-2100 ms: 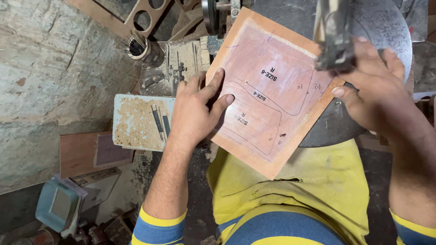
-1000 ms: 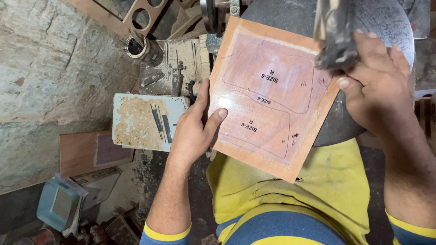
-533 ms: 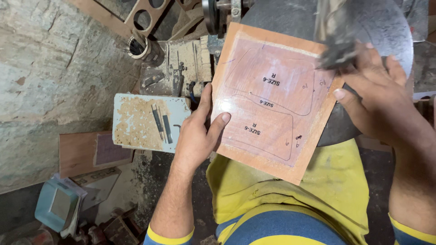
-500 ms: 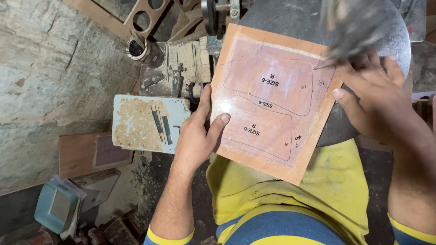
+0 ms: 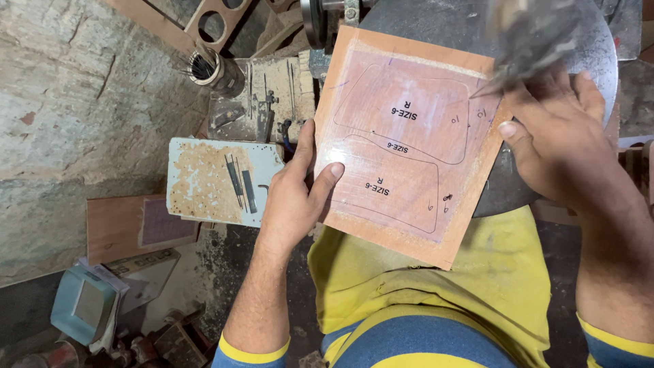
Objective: The person cuts shoe pattern templates out of plywood boards on a scroll saw, following drawn outlines labeled with sizes. They guide each board along the blade, remove the cut pieces, stack the finished pieces aside, and begin cutting the next board.
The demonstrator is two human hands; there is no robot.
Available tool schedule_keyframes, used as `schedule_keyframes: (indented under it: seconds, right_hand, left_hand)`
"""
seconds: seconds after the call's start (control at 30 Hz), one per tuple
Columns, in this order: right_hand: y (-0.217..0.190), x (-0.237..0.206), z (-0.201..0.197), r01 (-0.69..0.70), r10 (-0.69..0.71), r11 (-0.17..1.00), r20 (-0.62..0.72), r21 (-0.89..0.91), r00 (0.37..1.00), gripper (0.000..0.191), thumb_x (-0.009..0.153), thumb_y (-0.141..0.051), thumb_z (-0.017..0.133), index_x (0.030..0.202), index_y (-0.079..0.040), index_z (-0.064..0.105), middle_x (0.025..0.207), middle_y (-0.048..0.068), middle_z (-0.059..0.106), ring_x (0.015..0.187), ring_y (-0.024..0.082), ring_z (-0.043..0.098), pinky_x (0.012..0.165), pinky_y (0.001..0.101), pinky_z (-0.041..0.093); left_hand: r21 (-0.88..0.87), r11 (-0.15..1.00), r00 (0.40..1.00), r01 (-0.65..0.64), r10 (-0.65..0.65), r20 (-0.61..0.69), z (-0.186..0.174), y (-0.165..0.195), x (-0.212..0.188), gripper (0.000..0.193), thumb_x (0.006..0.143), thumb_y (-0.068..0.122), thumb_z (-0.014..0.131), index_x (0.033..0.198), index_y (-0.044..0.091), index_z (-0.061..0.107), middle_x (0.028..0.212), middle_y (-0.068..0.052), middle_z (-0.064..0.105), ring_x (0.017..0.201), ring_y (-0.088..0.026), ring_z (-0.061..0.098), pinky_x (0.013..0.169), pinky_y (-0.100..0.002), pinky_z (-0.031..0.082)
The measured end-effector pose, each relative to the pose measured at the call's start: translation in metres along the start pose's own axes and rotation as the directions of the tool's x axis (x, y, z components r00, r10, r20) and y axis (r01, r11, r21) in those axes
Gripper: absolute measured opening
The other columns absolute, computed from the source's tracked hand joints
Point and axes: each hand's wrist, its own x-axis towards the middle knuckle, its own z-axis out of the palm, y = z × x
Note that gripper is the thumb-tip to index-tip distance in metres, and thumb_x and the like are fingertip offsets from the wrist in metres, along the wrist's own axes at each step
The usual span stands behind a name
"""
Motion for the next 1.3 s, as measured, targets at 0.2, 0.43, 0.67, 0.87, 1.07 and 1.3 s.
schedule_keyframes:
  seconds: [0.2, 0.43, 0.67, 0.87, 1.07, 1.3]
  right_hand:
    - [-0.011, 0.009, -0.012, -0.035, 0.035, 0.999, 0.03, -0.009, 0.999, 0.046, 0.104, -0.016, 0.052, 0.15, -0.009, 0.053, 0.17, 0.026, 0.03, 0.159, 0.043, 0.024, 0.127, 0.0613, 0.009]
    - [-0.006, 0.01, -0.014, -0.033, 0.032, 0.996, 0.014, 0.081, 0.999, 0.045, 0.102, -0.017, 0.05, 0.145, -0.007, 0.055, 0.166, 0.028, 0.03, 0.155, 0.045, 0.022, 0.123, 0.062, 0.007]
    - [-0.001, 0.012, -0.012, -0.05, 0.051, 0.999, 0.065, -0.019, 0.997, 0.043, 0.103, -0.017, 0.051, 0.145, -0.009, 0.054, 0.167, 0.027, 0.032, 0.158, 0.044, 0.023, 0.127, 0.0613, 0.007]
    - [-0.005, 0.016, -0.014, -0.116, 0.116, 0.993, 0.113, -0.01, 0.987, 0.057, 0.098, -0.013, 0.051, 0.155, -0.014, 0.048, 0.165, 0.02, 0.037, 0.157, 0.038, 0.024, 0.124, 0.0628, 0.005]
    - [-0.004, 0.019, -0.013, -0.096, 0.095, 0.995, 0.075, 0.015, 0.993, 0.057, 0.099, -0.015, 0.052, 0.156, -0.013, 0.047, 0.168, 0.022, 0.031, 0.157, 0.04, 0.022, 0.125, 0.0619, 0.006]
    - [0.002, 0.017, -0.01, -0.103, 0.102, 0.995, 0.072, -0.002, 0.992, 0.047, 0.102, -0.015, 0.051, 0.149, -0.008, 0.052, 0.167, 0.027, 0.033, 0.158, 0.041, 0.022, 0.126, 0.0621, 0.007]
  left_hand:
    - [-0.005, 1.0, 1.0, 0.019, -0.018, 0.015, 0.0, 0.006, 0.002, 0.08, 0.095, 0.037, 0.066, 0.162, 0.017, 0.027, 0.123, -0.022, 0.073, 0.115, -0.031, 0.073, 0.097, -0.041, 0.056]
    - [0.006, 1.0, 1.0, 0.018, -0.018, 0.014, 0.001, 0.009, 0.004, 0.079, 0.096, 0.038, 0.066, 0.162, 0.018, 0.026, 0.129, -0.022, 0.07, 0.118, -0.032, 0.071, 0.1, -0.042, 0.055]
    - [0.017, 1.0, 1.0, 0.012, -0.012, 0.007, 0.003, 0.008, 0.006, 0.079, 0.096, 0.037, 0.066, 0.162, 0.018, 0.026, 0.129, -0.023, 0.07, 0.118, -0.033, 0.071, 0.1, -0.042, 0.054]
    - [0.026, 0.999, 1.0, -0.018, 0.018, -0.012, 0.005, 0.006, 0.007, 0.079, 0.096, 0.036, 0.066, 0.162, 0.016, 0.028, 0.126, -0.023, 0.071, 0.117, -0.033, 0.071, 0.099, -0.042, 0.055]
    - [0.023, 0.999, 0.999, -0.033, 0.033, -0.014, 0.005, 0.007, 0.01, 0.079, 0.096, 0.036, 0.066, 0.162, 0.015, 0.028, 0.125, -0.022, 0.072, 0.114, -0.032, 0.073, 0.097, -0.042, 0.057]
    - [0.017, 1.0, 1.0, 0.016, -0.016, 0.009, 0.005, 0.012, 0.013, 0.079, 0.096, 0.038, 0.065, 0.162, 0.016, 0.027, 0.123, -0.022, 0.072, 0.113, -0.031, 0.073, 0.097, -0.042, 0.056]
